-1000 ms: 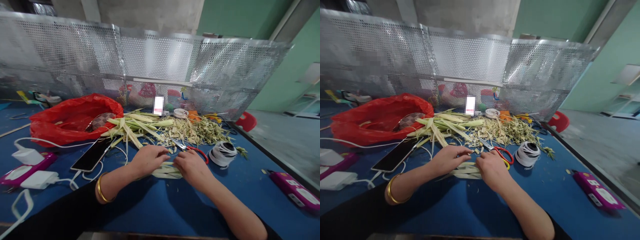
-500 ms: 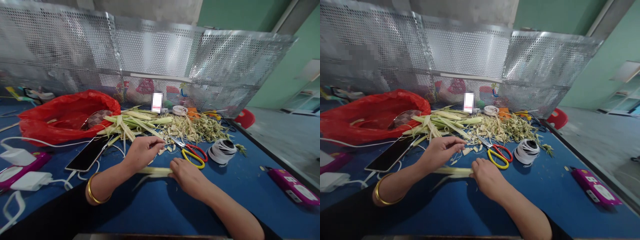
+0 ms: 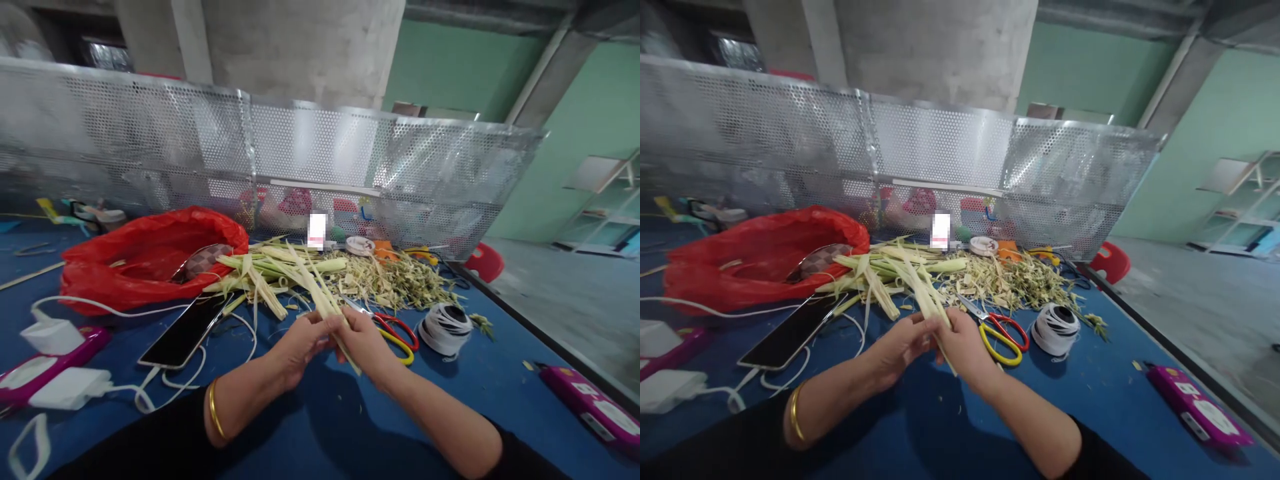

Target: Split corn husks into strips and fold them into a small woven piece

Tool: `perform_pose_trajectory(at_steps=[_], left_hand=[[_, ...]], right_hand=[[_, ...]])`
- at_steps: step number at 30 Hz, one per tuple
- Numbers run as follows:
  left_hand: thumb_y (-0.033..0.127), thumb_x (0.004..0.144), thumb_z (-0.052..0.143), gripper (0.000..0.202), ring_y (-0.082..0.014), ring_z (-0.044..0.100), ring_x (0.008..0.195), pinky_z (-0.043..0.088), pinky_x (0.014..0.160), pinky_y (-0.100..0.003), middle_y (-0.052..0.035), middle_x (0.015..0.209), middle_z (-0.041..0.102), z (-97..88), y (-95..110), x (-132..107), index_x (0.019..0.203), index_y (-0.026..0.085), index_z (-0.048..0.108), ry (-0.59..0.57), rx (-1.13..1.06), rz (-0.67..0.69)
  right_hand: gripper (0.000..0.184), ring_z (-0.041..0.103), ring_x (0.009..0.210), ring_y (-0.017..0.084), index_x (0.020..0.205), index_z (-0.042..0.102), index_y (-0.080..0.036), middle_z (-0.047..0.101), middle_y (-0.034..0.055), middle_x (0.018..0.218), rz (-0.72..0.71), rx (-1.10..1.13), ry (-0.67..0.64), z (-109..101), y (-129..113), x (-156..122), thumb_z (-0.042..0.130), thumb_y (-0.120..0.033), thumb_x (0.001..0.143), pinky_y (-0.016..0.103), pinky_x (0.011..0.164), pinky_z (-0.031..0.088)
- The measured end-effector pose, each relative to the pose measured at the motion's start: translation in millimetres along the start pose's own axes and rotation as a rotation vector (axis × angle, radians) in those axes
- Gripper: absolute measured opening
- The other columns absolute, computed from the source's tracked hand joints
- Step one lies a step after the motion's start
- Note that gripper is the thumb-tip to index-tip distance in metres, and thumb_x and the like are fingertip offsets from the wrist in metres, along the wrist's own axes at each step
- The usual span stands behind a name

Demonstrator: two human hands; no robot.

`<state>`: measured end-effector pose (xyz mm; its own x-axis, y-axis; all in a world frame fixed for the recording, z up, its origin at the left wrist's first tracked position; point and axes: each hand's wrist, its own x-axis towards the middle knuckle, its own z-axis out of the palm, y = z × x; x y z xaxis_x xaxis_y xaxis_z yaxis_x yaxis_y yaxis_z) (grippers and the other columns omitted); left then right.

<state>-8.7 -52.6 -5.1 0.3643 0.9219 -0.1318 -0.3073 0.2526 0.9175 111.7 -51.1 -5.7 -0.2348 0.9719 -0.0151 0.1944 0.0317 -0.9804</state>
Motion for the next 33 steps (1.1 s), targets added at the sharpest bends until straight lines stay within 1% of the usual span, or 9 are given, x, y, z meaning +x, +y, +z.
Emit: perform_pose_trajectory(at_steps=[2,4,7,10,15,19,21,26,33], left_hand=[[0.035,0.071,0.07,0.023,-0.0112,0.051,0.049,0.036,0.045,-0.022,0.0005,0.058,0.057,-2.2,-2.3,3.6,0.074,0.013,0.063,0.075,-0.132,-0.046],[0.029,0.074,0.067,0.017,-0.0107,0.051,0.049,0.038,0.047,-0.022,-0.0009,0.06,0.059,-3.2,-2.1,5.7,0.078,0.012,0.064,0.146,-0.247,-0.079],[0.023,0.085,0.052,0.02,-0.017,0.061,0.064,0.046,0.058,-0.028,-0.0088,0.075,0.066,-4.3,1.6,8.5,0.092,0.01,0.066,0.037,-0.386,-0.114],[0.019,0.09,0.043,0.026,-0.0179,0.063,0.071,0.049,0.067,-0.03,-0.0128,0.084,0.068,-6.5,4.9,10.7,0.097,0.009,0.066,0.0,-0.479,-0.138],[0.02,0.091,0.041,0.029,-0.02,0.064,0.074,0.051,0.064,-0.034,-0.0157,0.103,0.066,-10.2,2.6,11.0,0.102,0.009,0.065,-0.025,-0.45,-0.117],[0.021,0.09,0.044,0.026,-0.0226,0.064,0.089,0.052,0.074,-0.035,-0.0148,0.109,0.065,-10.1,-2.4,8.8,0.101,0.01,0.065,-0.04,-0.421,-0.161],[0.02,0.09,0.045,0.024,-0.0225,0.064,0.089,0.053,0.076,-0.035,-0.0142,0.11,0.065,-9.0,-2.7,7.9,0.096,0.01,0.065,-0.03,-0.404,-0.172],[0.02,0.091,0.04,0.023,-0.0242,0.065,0.08,0.053,0.061,-0.038,-0.0137,0.111,0.065,-6.4,3.8,7.7,0.086,0.012,0.06,-0.012,-0.414,-0.129],[0.019,0.091,0.043,0.017,-0.0264,0.064,0.091,0.054,0.062,-0.037,-0.0156,0.109,0.065,-2.9,5.4,5.6,0.089,0.013,0.058,0.014,-0.396,-0.114]], right_hand=[[0.018,0.05,0.042,0.009,0.073,0.049,-0.019,0.051,-0.0053,0.055,-0.027,-0.003,-0.008,6.2,2.5,2.2,0.053,-0.035,0.079,0.02,0.039,0.038],[0.015,0.054,0.056,0.011,0.078,0.054,-0.018,0.056,-0.0021,0.067,-0.095,0.002,-0.028,3.4,7.4,2.5,0.056,-0.033,0.077,0.021,0.048,0.044],[0.026,0.057,0.068,0.014,0.092,0.06,-0.017,0.06,0.0023,0.077,-0.117,0.003,-0.092,-11.9,13.3,2.2,0.052,-0.04,0.083,0.024,0.055,0.047],[0.033,0.059,0.068,0.015,0.093,0.061,-0.015,0.062,0.0047,0.076,-0.085,-0.012,-0.118,-25.5,14.3,2.5,0.045,-0.044,0.087,0.024,0.055,0.046],[0.033,0.059,0.062,0.013,0.078,0.058,-0.017,0.06,0.0028,0.073,-0.131,-0.179,-0.113,-24.3,17.5,-0.6,0.043,-0.043,0.091,0.025,0.058,0.047],[0.039,0.058,0.056,0.012,0.071,0.054,-0.018,0.058,0.0021,0.067,-0.044,-0.238,-0.121,-16.9,25.6,-3.3,0.039,-0.047,0.092,0.024,0.053,0.047],[0.041,0.058,0.055,0.012,0.073,0.056,-0.017,0.058,0.0024,0.066,-0.023,-0.257,-0.153,-17.4,26.2,-3.2,0.038,-0.049,0.092,0.023,0.052,0.047],[0.036,0.056,0.051,0.01,0.071,0.058,-0.016,0.06,0.0024,0.066,-0.039,-0.177,-0.29,-29.1,15.4,0.2,0.044,-0.044,0.089,0.021,0.051,0.045],[0.036,0.054,0.045,0.008,0.056,0.058,-0.015,0.06,0.002,0.054,0.006,-0.217,-0.174,-27.4,12.6,-0.4,0.052,-0.036,0.085,0.02,0.048,0.043]])
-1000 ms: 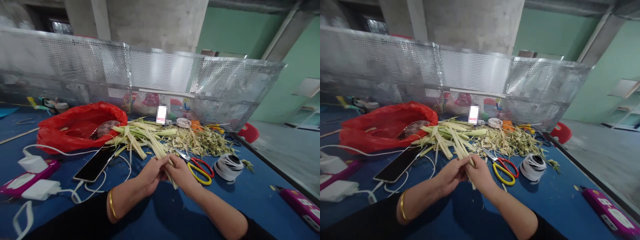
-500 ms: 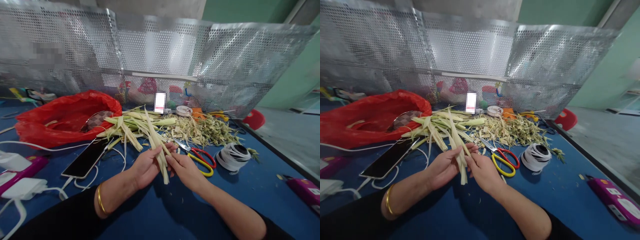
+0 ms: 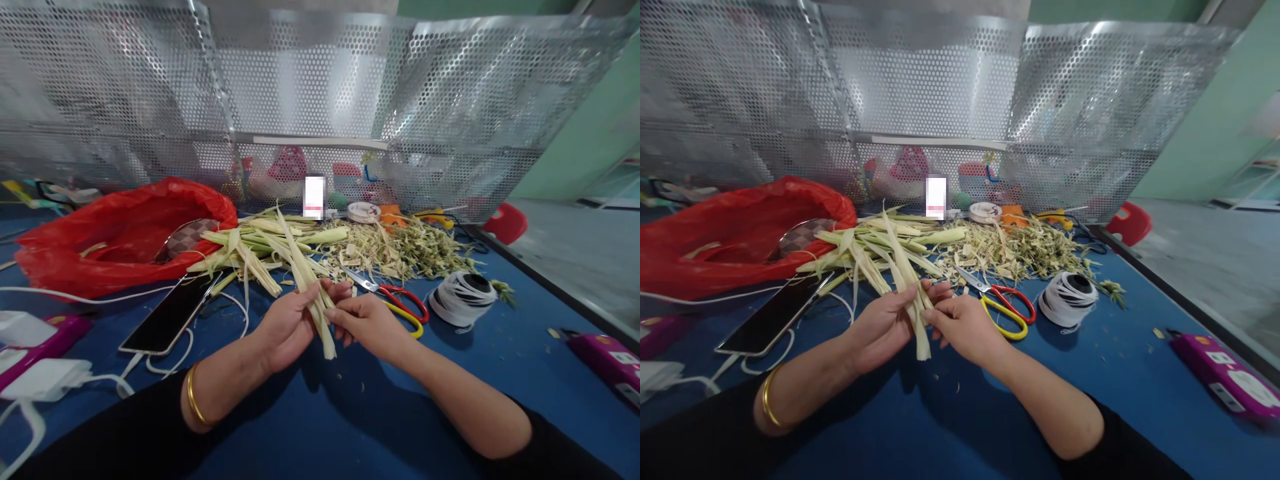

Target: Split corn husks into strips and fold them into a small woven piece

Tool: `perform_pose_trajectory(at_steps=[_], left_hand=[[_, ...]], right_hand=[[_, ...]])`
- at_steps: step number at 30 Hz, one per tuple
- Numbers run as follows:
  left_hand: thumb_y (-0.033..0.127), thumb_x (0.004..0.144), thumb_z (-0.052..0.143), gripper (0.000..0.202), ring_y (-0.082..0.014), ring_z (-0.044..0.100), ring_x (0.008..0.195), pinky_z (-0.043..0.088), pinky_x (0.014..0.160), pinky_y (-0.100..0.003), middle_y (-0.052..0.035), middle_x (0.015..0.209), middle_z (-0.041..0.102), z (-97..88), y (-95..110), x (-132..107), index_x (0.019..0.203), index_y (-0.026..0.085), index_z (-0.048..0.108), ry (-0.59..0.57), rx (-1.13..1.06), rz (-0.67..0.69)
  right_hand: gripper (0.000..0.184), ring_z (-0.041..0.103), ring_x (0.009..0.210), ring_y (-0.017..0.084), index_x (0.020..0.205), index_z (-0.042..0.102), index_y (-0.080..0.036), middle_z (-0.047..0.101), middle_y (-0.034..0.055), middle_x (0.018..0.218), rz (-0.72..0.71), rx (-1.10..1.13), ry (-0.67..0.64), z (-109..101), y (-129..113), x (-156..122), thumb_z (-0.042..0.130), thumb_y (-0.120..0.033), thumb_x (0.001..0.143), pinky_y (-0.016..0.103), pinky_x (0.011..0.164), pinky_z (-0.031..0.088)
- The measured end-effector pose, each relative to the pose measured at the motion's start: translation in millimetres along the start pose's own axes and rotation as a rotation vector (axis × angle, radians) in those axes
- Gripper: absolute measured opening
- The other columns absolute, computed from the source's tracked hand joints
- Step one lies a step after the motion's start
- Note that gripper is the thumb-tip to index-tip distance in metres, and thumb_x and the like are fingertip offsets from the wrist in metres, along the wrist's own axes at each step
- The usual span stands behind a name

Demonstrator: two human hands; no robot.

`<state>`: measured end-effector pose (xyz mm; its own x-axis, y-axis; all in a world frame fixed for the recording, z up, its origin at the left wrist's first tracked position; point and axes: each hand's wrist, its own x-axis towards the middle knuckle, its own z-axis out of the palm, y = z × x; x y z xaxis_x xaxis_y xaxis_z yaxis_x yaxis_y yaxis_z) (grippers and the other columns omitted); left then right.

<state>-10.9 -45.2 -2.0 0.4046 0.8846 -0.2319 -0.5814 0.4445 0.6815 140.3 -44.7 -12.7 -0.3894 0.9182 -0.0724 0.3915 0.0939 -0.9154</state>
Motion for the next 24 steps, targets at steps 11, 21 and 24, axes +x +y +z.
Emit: perform_pose_trajectory(at_steps=[11,21,24], left_hand=[[0.017,0.089,0.046,0.027,-0.0238,0.065,0.088,0.054,0.072,-0.036,-0.017,0.115,0.063,0.0,0.8,-0.6,0.11,0.01,0.061,-0.004,0.055,0.014],[0.016,0.091,0.042,0.028,-0.0228,0.063,0.101,0.051,0.088,-0.036,-0.0164,0.11,0.066,0.1,8.5,3.5,0.112,0.007,0.059,0.079,-0.06,0.065],[0.015,0.091,0.043,0.026,-0.0216,0.064,0.098,0.051,0.089,-0.034,-0.0152,0.106,0.067,-1.6,10.2,5.2,0.108,0.007,0.06,0.098,-0.096,0.101]], right_hand=[[0.025,0.051,0.043,0.006,0.062,0.051,-0.017,0.053,-0.0036,0.053,0.097,0.228,-0.016,2.3,-3.8,-0.9,0.057,-0.031,0.082,0.016,0.041,0.037],[0.024,0.049,0.042,0.007,0.064,0.051,-0.017,0.051,-0.0042,0.051,0.107,0.204,-0.019,3.5,-5.2,-2.7,0.056,-0.033,0.082,0.018,0.041,0.036],[0.027,0.048,0.041,0.006,0.063,0.049,-0.018,0.05,-0.0047,0.053,0.114,0.232,-0.07,6.0,-4.3,-3.1,0.055,-0.035,0.082,0.017,0.04,0.036]])
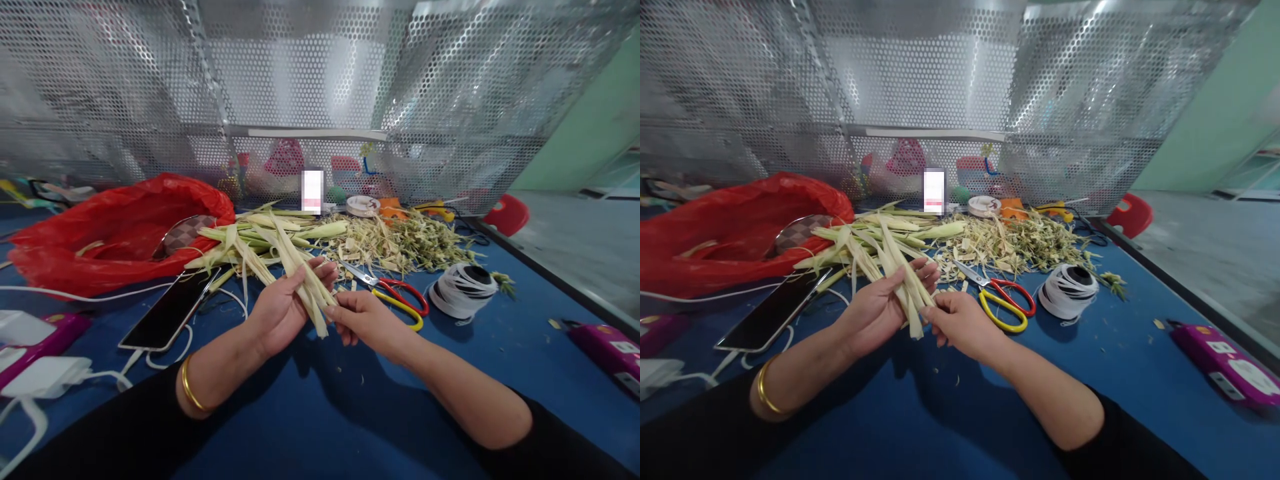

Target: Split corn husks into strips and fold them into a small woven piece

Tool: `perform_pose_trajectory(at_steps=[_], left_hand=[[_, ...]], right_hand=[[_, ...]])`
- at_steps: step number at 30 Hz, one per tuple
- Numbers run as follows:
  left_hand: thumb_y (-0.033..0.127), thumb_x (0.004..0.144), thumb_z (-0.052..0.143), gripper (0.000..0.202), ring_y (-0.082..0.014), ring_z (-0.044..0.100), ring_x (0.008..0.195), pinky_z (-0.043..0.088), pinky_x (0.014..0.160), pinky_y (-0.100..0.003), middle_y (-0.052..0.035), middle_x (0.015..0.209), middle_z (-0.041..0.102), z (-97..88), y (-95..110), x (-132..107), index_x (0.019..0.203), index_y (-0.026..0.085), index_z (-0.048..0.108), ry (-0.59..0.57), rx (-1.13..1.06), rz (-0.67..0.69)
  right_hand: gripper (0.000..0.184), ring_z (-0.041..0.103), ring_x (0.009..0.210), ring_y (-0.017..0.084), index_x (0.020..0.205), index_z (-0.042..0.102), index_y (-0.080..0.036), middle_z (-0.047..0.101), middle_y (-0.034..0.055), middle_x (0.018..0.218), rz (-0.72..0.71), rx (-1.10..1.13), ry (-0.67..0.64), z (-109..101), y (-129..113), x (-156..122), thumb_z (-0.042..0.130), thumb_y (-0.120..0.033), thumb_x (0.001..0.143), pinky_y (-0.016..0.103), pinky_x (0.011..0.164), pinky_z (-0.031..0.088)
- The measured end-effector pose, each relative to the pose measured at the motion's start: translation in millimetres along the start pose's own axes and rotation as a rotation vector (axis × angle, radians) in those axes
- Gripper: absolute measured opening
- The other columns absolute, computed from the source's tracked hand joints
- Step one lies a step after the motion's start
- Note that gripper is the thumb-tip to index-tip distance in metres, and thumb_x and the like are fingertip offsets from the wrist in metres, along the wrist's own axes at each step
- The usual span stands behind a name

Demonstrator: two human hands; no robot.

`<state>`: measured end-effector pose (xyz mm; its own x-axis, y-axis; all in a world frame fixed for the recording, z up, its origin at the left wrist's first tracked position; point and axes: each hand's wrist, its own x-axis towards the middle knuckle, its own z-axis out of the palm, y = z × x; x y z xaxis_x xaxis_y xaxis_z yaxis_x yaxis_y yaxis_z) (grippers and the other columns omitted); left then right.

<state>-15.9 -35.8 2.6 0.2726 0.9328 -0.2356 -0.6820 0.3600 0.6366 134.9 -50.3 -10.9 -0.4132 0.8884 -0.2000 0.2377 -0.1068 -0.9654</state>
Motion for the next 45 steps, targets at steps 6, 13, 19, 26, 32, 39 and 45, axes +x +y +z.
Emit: perform_pose_trajectory(at_steps=[6,13,19,26,32,39,45], left_hand=[[0.013,0.089,0.044,0.018,-0.0147,0.065,0.069,0.055,0.076,-0.032,-0.0042,0.071,0.063,-1.3,0.1,0.8,0.089,0.012,0.062,0.064,0.009,0.016],[0.013,0.089,0.045,0.016,-0.0132,0.062,0.065,0.054,0.075,-0.031,-0.0021,0.067,0.058,-3.0,-5.1,1.5,0.087,0.012,0.06,0.101,0.029,0.102],[0.016,0.089,0.045,0.017,-0.0153,0.064,0.071,0.052,0.077,-0.032,-0.0059,0.076,0.062,-5.5,-8.4,1.6,0.093,0.011,0.06,0.065,0.032,0.085],[0.014,0.089,0.044,0.017,-0.0148,0.063,0.065,0.053,0.071,-0.031,-0.0045,0.069,0.06,-5.5,-6.1,3.6,0.089,0.011,0.061,0.052,0.051,0.046],[0.011,0.09,0.042,0.019,-0.0124,0.06,0.06,0.054,0.073,-0.032,-0.0013,0.064,0.057,-3.2,1.7,4.7,0.084,0.012,0.06,0.098,-0.021,0.047],[0.01,0.09,0.04,0.02,-0.0125,0.061,0.061,0.054,0.073,-0.033,-0.0033,0.066,0.058,-4.2,11.1,6.2,0.086,0.011,0.059,0.065,-0.071,0.01],[0.012,0.091,0.038,0.022,-0.0125,0.06,0.061,0.055,0.072,-0.032,-0.0036,0.065,0.057,-3.0,10.4,5.6,0.086,0.01,0.059,0.083,-0.046,-0.001]], right_hand=[[0.032,0.051,0.045,0.007,0.065,0.05,-0.017,0.052,-0.0033,0.056,0.011,-0.045,-0.032,4.8,5.8,0.9,0.054,-0.043,0.083,0.017,0.04,0.036],[0.033,0.054,0.047,0.008,0.072,0.05,-0.017,0.054,-0.0019,0.062,0.012,-0.031,-0.026,10.8,8.2,-0.4,0.054,-0.048,0.082,0.017,0.039,0.04],[0.021,0.056,0.046,0.009,0.07,0.05,-0.018,0.054,-0.0036,0.058,0.021,-0.02,0.028,14.5,7.5,-1.9,0.058,-0.036,0.078,0.018,0.04,0.042],[0.025,0.056,0.048,0.008,0.069,0.051,-0.017,0.056,-0.0022,0.06,0.022,0.012,-0.003,11.4,5.7,-2.8,0.059,-0.039,0.077,0.018,0.042,0.041],[0.026,0.056,0.055,0.01,0.075,0.056,-0.015,0.056,-0.0015,0.064,-0.074,-0.015,-0.118,3.4,-2.1,-5.8,0.06,-0.04,0.078,0.021,0.049,0.043],[0.02,0.059,0.057,0.011,0.075,0.062,-0.015,0.059,-0.0004,0.064,-0.145,-0.093,-0.068,-2.5,-5.7,-5.6,0.062,-0.035,0.078,0.023,0.054,0.044],[0.019,0.058,0.056,0.011,0.071,0.061,-0.015,0.057,-0.0009,0.061,-0.157,-0.124,-0.034,-0.1,-1.5,-3.8,0.062,-0.033,0.078,0.024,0.055,0.044]])
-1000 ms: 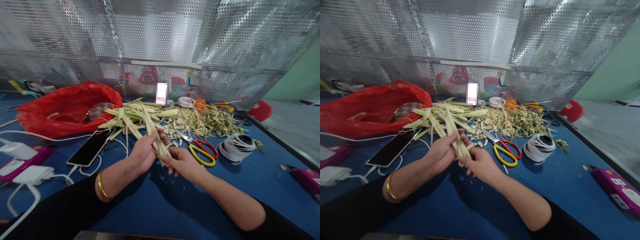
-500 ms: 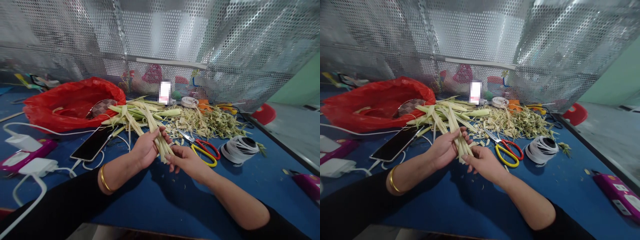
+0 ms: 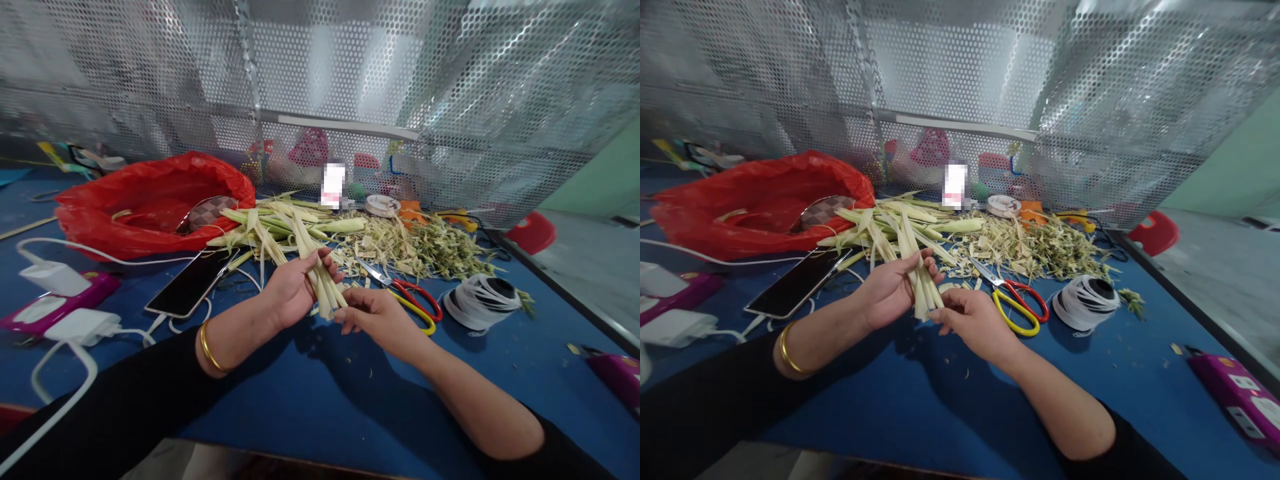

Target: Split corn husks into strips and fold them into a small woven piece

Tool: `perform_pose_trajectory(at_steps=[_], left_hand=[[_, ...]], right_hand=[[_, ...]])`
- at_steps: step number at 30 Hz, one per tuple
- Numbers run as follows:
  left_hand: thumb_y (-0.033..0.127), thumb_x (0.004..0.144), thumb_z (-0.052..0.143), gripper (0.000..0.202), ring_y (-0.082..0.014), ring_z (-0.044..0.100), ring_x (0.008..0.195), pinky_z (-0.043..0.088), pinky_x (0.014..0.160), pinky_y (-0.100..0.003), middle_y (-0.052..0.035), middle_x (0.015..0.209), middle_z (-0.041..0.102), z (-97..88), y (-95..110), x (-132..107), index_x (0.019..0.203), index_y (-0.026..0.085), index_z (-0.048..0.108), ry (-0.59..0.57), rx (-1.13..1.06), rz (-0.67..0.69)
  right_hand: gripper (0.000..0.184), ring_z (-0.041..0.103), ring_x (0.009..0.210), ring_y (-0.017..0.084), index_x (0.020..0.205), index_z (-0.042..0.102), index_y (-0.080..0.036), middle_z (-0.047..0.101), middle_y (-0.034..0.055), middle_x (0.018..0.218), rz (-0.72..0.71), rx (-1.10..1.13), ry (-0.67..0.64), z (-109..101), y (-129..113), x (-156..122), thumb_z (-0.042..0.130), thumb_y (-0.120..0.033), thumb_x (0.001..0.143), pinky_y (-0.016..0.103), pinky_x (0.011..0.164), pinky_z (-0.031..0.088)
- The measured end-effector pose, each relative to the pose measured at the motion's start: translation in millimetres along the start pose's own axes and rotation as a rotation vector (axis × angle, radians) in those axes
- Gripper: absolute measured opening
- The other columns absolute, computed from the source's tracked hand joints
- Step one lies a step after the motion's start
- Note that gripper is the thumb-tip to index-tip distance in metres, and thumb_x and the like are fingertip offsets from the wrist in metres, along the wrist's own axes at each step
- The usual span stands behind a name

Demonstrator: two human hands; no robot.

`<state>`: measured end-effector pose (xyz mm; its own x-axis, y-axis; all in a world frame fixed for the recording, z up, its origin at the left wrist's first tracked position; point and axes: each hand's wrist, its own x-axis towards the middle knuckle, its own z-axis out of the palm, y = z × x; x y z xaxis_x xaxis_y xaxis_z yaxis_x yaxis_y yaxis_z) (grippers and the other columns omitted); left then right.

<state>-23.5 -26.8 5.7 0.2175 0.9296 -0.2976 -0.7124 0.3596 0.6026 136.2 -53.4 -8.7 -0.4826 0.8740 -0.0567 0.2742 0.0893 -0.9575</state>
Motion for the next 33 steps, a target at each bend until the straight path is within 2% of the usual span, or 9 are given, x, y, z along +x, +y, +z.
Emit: perform_pose_trajectory(at_steps=[2,4,7,14,25,33], left_hand=[[0.012,0.091,0.038,0.021,-0.0123,0.06,0.061,0.055,0.072,-0.032,-0.0034,0.065,0.057,0.0,-0.2,0.2,0.086,0.01,0.059,0.009,0.001,0.002],[0.013,0.091,0.039,0.021,-0.0122,0.059,0.061,0.055,0.071,-0.032,-0.0031,0.066,0.057,-0.6,-0.2,0.8,0.087,0.01,0.058,0.02,-0.013,0.013],[0.012,0.091,0.039,0.02,-0.0119,0.059,0.061,0.055,0.071,-0.032,-0.0026,0.067,0.057,-1.8,-0.3,1.9,0.086,0.01,0.058,0.035,-0.044,0.031],[0.014,0.091,0.042,0.017,-0.0123,0.061,0.063,0.055,0.072,-0.033,-0.0023,0.069,0.058,-3.3,-4.0,1.9,0.086,0.011,0.058,0.019,-0.045,0.012],[0.016,0.09,0.045,0.015,-0.012,0.059,0.062,0.055,0.067,-0.029,-0.0023,0.068,0.057,1.2,-6.3,-1.9,0.085,0.012,0.059,0.062,-0.014,-0.017],[0.018,0.09,0.046,0.016,-0.0122,0.059,0.06,0.055,0.066,-0.03,-0.0027,0.068,0.057,1.2,-8.2,-3.9,0.085,0.012,0.06,0.074,-0.001,-0.044]], right_hand=[[0.02,0.058,0.057,0.012,0.072,0.06,-0.015,0.058,-0.0008,0.062,-0.009,-0.005,0.01,0.4,1.4,-0.3,0.062,-0.034,0.078,0.024,0.056,0.044],[0.021,0.058,0.062,0.013,0.082,0.061,-0.016,0.061,0.0,0.07,-0.035,-0.057,0.055,0.6,2.6,-1.0,0.066,-0.035,0.074,0.025,0.058,0.045],[0.037,0.058,0.067,0.015,0.096,0.058,-0.019,0.064,0.0008,0.079,-0.073,-0.229,0.127,1.6,3.6,-2.7,0.075,-0.035,0.067,0.026,0.06,0.045],[0.034,0.054,0.061,0.014,0.095,0.056,-0.022,0.062,-0.002,0.073,-0.078,-0.508,0.198,7.8,5.8,-3.5,0.074,-0.037,0.069,0.024,0.057,0.04],[0.029,0.053,0.06,0.014,0.089,0.057,-0.021,0.061,-0.0016,0.07,-0.116,-0.571,0.212,10.6,5.1,-5.0,0.072,-0.038,0.071,0.024,0.056,0.038],[0.024,0.054,0.06,0.013,0.084,0.055,-0.021,0.062,-0.0018,0.071,-0.128,-0.634,0.239,11.0,4.3,-5.3,0.07,-0.036,0.073,0.023,0.054,0.035]])
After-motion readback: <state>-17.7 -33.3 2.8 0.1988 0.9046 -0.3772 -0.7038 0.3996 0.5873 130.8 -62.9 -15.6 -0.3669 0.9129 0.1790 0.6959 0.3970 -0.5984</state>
